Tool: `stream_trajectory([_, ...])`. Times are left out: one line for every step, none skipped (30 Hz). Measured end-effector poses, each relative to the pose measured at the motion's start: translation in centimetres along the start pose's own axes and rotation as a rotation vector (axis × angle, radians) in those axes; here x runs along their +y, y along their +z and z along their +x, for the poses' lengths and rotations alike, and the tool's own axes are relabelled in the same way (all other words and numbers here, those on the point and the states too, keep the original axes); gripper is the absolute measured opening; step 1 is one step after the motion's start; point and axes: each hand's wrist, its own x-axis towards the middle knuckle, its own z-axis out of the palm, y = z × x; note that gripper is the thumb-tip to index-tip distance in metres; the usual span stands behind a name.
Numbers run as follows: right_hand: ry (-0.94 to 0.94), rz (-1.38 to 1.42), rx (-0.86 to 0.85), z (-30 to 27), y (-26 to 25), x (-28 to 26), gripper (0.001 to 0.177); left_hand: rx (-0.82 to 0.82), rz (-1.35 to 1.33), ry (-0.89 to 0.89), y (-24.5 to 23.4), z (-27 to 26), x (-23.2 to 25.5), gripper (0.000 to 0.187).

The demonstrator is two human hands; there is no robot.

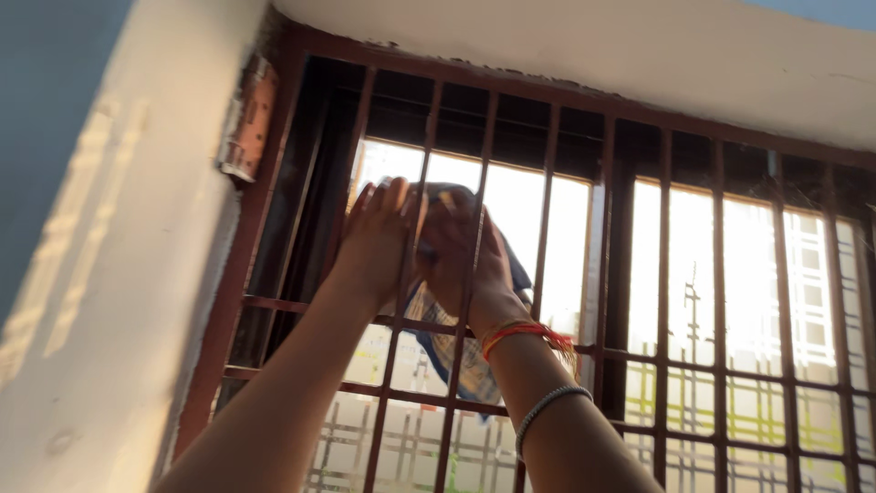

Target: The person wipes the metal window grille with a cloth, moving systematically from the top to the bottom and across the width. The person uses a spray bottle to apply cleaning solution to the cloth and continues wiping the grille and the window sill.

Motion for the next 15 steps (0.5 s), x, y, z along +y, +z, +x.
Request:
stream_trajectory([0.088,0.077,-0.042,0.1,-0.1,0.1,0.059,0.004,-0.008,0.006,0.0,0.0,0.1,0.063])
stream_trajectory([0.171,0.129,0.057,0.2,0.0,0.3,0.06,0.008,-0.015,0.023,-0.1,0.1,0.1,0.055])
stream_trajectory([0.253,0.182,0.156,0.4,0.3,0.5,0.061,-0.02,0.04,-0.003,-0.1,0.2,0.2,0.049])
stream_trajectory([0.336,0.234,0.254,0.7,0.7,0.8,0.063,-0.049,0.092,-0.027,-0.2,0.3,0.5,0.044])
stream_trajectory([0.38,0.264,0.257,1.4,1.0,1.0,0.066,-0.077,0.144,-0.051,-0.6,0.4,0.6,0.042])
stream_trajectory([0.425,0.294,0.254,1.8,1.5,1.0,0.07,-0.086,0.242,-0.015,-1.1,0.3,0.7,0.037])
stream_trajectory([0.469,0.323,0.251,2.2,1.9,1.1,0.074,-0.095,0.34,0.023,-1.9,0.2,0.9,0.034])
stream_trajectory([0.461,0.267,0.252,2.3,2.2,1.2,0.073,-0.106,0.434,0.06,-2.6,0.0,1.3,0.032])
stream_trajectory([0.452,0.212,0.253,2.3,2.3,1.3,0.072,-0.211,0.597,0.136,-3.6,-0.3,1.7,0.034])
stream_trajectory([0.439,0.161,0.255,2.2,2.1,1.1,0.072,-0.32,0.765,0.208,-4.6,-0.8,1.9,0.037])
stream_trajectory([0.405,0.137,0.206,2.0,1.7,1.0,0.069,-0.43,0.932,0.278,-5.5,-1.2,1.9,0.042])
stream_trajectory([0.369,0.118,0.153,1.5,1.2,0.9,0.067,-0.341,0.913,0.24,-6.3,-1.6,1.7,0.045])
stream_trajectory([0.332,0.099,0.099,1.2,0.7,0.5,0.066,-0.252,0.894,0.2,-7.0,-2.0,1.2,0.048])
stream_trajectory([0.19,-0.015,0.033,1.1,0.2,0.1,0.063,-0.16,0.87,0.156,-7.3,-2.3,0.9,0.051])
stream_trajectory([0.046,-0.129,-0.03,1.0,-0.1,-0.3,0.061,-0.198,0.706,0.087,-7.5,-2.8,0.7,0.046])
